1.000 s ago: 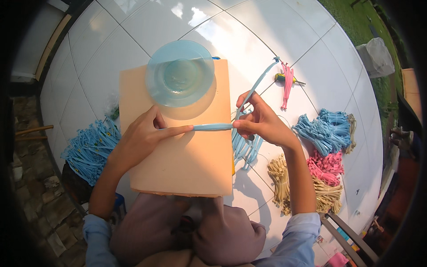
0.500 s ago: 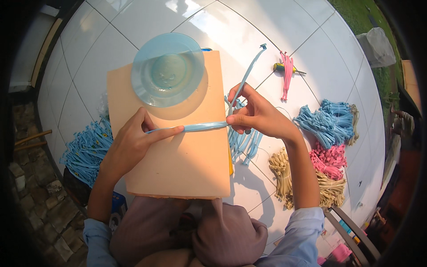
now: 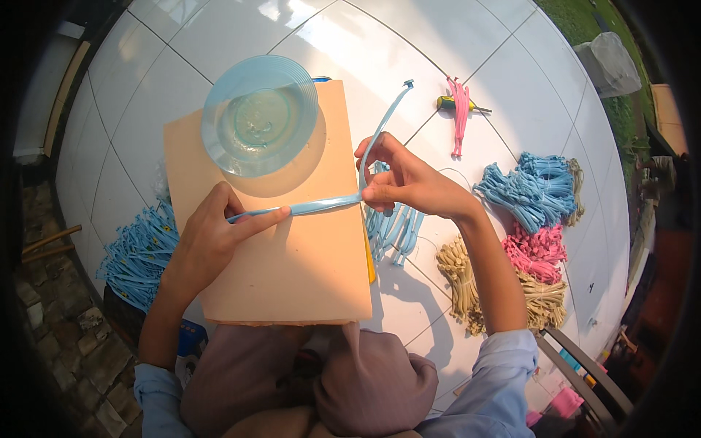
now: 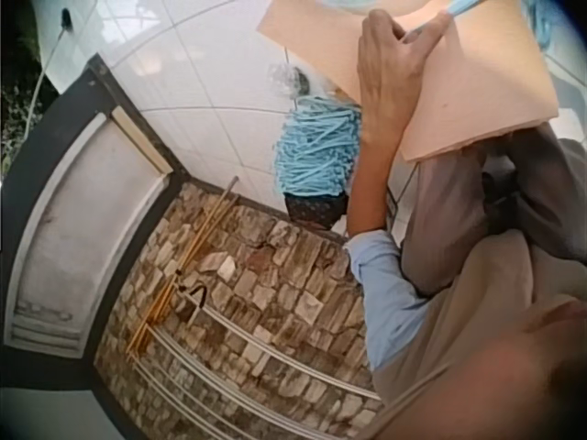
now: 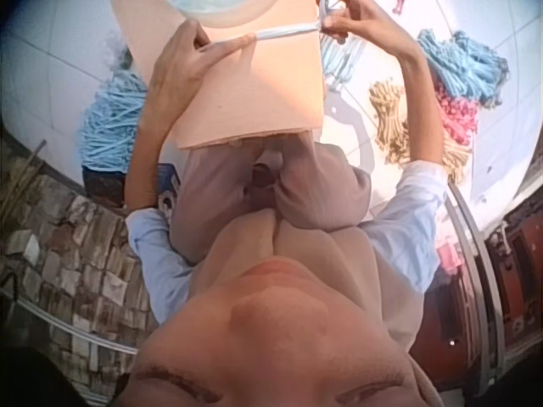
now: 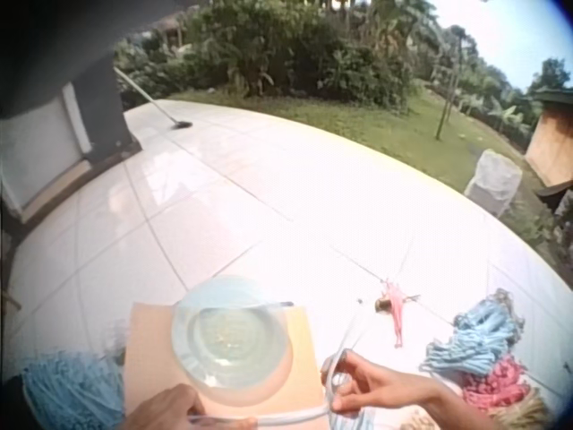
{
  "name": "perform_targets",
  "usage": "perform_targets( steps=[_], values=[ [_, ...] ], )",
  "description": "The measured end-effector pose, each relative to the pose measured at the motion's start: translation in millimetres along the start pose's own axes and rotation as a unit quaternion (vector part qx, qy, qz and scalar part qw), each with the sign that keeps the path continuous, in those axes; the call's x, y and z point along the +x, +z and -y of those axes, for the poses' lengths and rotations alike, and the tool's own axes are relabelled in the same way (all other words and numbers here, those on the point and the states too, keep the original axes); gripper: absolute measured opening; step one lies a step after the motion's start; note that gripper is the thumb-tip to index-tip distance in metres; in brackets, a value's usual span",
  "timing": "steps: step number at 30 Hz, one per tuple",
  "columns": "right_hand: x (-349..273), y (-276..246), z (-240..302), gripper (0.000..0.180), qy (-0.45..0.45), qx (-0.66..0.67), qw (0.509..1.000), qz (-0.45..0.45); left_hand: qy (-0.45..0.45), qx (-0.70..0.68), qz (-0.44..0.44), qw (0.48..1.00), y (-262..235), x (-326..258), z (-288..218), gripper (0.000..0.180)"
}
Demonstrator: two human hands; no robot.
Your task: The person applies adhesive to blue shoe straps using a brush, dipping the brush into a small dish of liquid, and then sets the straps onto a stack of similar blue components.
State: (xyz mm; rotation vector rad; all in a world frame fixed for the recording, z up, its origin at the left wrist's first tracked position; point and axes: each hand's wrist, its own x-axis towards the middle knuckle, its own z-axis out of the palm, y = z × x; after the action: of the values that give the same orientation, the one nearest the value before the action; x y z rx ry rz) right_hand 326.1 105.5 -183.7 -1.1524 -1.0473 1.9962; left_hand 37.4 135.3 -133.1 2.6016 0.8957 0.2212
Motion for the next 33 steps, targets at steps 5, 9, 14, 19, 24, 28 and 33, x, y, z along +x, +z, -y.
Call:
perform_targets(
  steps=[5,9,14,19,24,28,33],
  values=[
    [-0.2,1.9,1.9,0.061,0.011,0.001,1.000,-0.007,0.025,0.015,0.018,0.999,0.0,-1.5,2.7,0.039],
    [-0.6,5.9,5.5,0.065,0.008,-0.018,1.000,-0.014,0.111,0.141,-0.053,0.982,-0.9,4.5,-10.3,0.037],
    [-4.2,11.6,5.8,0.063,-0.001,-0.019,1.000,-0.023,0.097,0.177,-0.020,0.979,11.4,-0.5,-22.3,0.042],
    [-0.6,18.5,-3.9,0.063,-0.067,-0.024,0.995,-0.071,0.084,0.170,-0.032,0.981,14.2,0.8,-28.7,0.044],
    [-0.5,28.2,-0.4,0.066,-0.068,-0.028,0.991,-0.109,0.075,0.205,-0.035,0.975,15.5,0.7,-27.8,0.043],
    [-0.1,24.9,-3.0,0.069,-0.075,-0.013,0.991,-0.112,0.071,0.190,-0.045,0.978,17.0,0.8,-25.9,0.043],
    [-1.2,20.4,-11.7,0.072,-0.067,0.055,0.992,-0.094,0.086,0.152,-0.047,0.983,18.9,1.8,-20.3,0.044]
  ],
)
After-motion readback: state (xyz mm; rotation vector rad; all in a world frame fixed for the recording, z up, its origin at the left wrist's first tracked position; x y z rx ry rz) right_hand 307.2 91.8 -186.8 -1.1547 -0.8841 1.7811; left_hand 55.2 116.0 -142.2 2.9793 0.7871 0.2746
